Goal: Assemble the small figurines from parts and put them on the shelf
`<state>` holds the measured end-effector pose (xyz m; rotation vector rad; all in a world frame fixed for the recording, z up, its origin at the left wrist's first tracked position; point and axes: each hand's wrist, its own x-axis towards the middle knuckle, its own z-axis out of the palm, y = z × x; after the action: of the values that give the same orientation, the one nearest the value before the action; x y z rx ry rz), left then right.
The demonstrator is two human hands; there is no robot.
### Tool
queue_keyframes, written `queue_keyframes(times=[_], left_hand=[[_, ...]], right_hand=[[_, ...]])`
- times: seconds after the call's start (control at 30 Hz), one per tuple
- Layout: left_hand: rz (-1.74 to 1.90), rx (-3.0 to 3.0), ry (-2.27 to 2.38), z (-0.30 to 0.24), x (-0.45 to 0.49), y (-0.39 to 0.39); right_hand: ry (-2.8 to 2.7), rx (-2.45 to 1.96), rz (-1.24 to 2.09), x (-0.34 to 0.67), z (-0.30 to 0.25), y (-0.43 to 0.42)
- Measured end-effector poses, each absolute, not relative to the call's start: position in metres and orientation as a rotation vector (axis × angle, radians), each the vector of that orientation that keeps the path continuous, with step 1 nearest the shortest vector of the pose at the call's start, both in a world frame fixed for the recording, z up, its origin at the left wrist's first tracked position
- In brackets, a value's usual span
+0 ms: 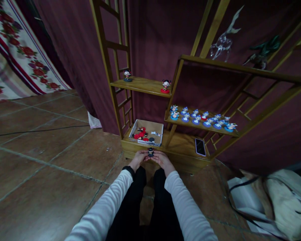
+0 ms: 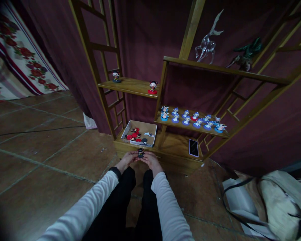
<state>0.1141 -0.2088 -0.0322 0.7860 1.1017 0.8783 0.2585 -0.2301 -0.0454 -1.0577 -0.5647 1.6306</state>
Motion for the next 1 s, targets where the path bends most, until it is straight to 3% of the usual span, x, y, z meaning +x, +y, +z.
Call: queue_keyframes(times=[1.0], left_hand=[[0.887,0.786,1.062,-0.0357,0.1118,-0.2076]], right_hand=[[-0.537,-1.065,1.584,0.258,-0.0446,-0.2292]])
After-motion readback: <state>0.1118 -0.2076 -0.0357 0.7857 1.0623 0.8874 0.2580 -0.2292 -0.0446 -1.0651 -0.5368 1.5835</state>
